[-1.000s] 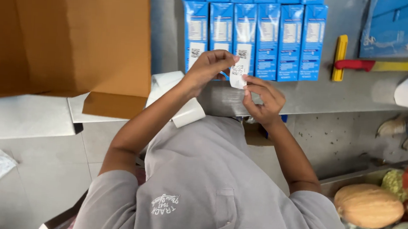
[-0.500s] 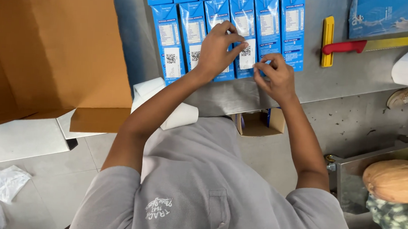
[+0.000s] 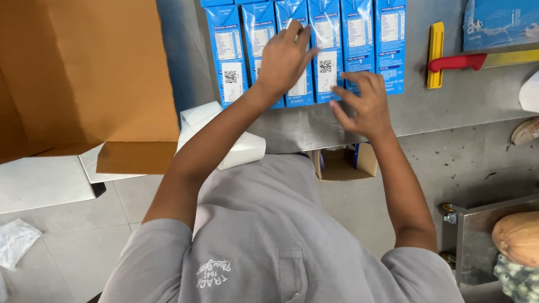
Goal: Packing milk cartons into a cardboard box and applying QR code labels to the products.
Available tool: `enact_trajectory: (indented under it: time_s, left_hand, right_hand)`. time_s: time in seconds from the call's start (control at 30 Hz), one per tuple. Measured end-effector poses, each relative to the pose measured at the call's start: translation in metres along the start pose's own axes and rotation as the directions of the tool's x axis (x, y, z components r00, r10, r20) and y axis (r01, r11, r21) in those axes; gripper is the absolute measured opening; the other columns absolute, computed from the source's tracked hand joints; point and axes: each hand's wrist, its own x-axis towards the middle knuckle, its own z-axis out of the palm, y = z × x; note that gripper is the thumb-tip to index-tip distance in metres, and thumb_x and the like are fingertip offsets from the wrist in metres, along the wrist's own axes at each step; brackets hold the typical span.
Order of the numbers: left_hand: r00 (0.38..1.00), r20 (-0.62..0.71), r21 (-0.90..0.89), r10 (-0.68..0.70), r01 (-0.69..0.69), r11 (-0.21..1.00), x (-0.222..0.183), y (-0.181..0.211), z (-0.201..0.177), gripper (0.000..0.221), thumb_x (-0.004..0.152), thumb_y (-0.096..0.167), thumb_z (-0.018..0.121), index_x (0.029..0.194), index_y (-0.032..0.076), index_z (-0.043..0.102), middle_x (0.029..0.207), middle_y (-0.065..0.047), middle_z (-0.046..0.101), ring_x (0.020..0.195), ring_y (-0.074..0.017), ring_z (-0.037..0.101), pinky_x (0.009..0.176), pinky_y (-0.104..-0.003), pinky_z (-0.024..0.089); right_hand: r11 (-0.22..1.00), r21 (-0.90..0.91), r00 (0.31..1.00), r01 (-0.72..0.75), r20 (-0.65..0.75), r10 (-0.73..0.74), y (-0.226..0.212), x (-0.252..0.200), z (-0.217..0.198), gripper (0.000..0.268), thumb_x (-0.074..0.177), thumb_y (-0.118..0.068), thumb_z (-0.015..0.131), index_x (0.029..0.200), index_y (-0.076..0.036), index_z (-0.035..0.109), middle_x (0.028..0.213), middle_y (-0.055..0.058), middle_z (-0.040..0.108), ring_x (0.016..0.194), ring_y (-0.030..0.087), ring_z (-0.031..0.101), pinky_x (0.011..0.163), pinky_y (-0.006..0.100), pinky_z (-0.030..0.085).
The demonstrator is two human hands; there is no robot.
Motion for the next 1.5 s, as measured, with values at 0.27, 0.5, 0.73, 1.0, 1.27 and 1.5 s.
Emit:
enact_trajectory:
  time_s: [0.27,0.5,0.73,1.0,1.27,1.5]
  left_hand:
    - [0.964,-0.125,-0.096,-0.234,0.223,0.970,-0.045,-0.011,-0.147,0.028,0.095,0.014,0.079,0.120,0.003,0.071,0.104,-0.012,0.067,0.070,-0.0239,0.067,0.063,-0.037,0.053]
    - [0.845,0.037,-0.267,-0.533,0.522,0.810,-0.174,-0.016,-0.242,0.021,0.094,0.011,0.084,0.085,0.000,0.067,0.074,-0.009,0.061,0.058,-0.0159,0.053,0.055,-0.031,0.044]
    - [0.874,0.237,-0.251,-0.424,0.477,0.842,-0.217,0.021,-0.253,0.018,0.080,0.006,0.081,0.097,0.004,0.076,0.094,-0.007,0.069,0.086,-0.0227,0.063,0.077,-0.036,0.052]
    - [0.911,0.234,-0.469,-0.340,0.412,0.781,-0.222,-0.001,-0.222,0.030,0.083,0.019,0.086,0.101,-0.001,0.074,0.102,-0.012,0.067,0.096,-0.0282,0.059,0.088,-0.037,0.049]
    - [0.765,0.101,-0.714,-0.637,0.501,0.489,-0.204,0.010,-0.214,0.019,0.091,0.012,0.082,0.102,-0.001,0.074,0.087,-0.005,0.074,0.078,-0.0073,0.065,0.072,-0.025,0.053]
    - [0.834,-0.089,-0.542,-0.545,0.418,0.729,-0.202,0.014,-0.194,0.016,0.085,0.003,0.082,0.097,-0.002,0.074,0.082,-0.011,0.073,0.071,-0.0151,0.071,0.065,-0.029,0.058]
  right_hand:
    - [0.939,-0.302,0.960,-0.167,0.165,0.224,-0.016,0.027,0.022,0.075,0.102,-0.065,0.054,0.163,-0.021,0.049,0.171,0.023,0.019,0.155,0.048,0.009,0.115,0.073,0.006]
    - [0.922,0.070,0.925,-0.380,-0.002,0.381,-0.075,0.022,0.068,0.041,0.111,-0.038,0.071,0.135,-0.006,0.060,0.131,0.019,0.064,0.128,0.037,0.060,0.099,0.045,0.046]
    - [0.643,0.537,0.790,-0.546,0.586,0.182,-0.179,0.034,0.064,0.083,0.083,-0.028,0.084,0.146,-0.005,0.036,0.101,0.010,0.077,0.094,0.019,0.072,0.079,0.033,0.054]
    - [-0.189,0.810,0.773,-0.556,0.587,0.242,-0.165,0.108,0.095,0.060,0.097,-0.005,0.078,0.146,-0.005,0.045,0.107,0.011,0.075,0.096,0.015,0.070,0.083,0.029,0.057]
    - [0.843,0.537,0.993,-0.027,-0.082,0.084,-0.220,0.103,0.047,0.021,0.098,-0.007,0.081,0.115,-0.002,0.069,0.110,0.010,0.070,0.093,0.017,0.070,0.077,0.029,0.059]
    - [0.892,0.335,0.952,0.305,-0.124,-0.279,-0.240,0.092,0.041,0.017,0.091,-0.004,0.084,0.106,0.001,0.076,0.100,0.009,0.069,0.088,0.023,0.067,0.074,0.035,0.056]
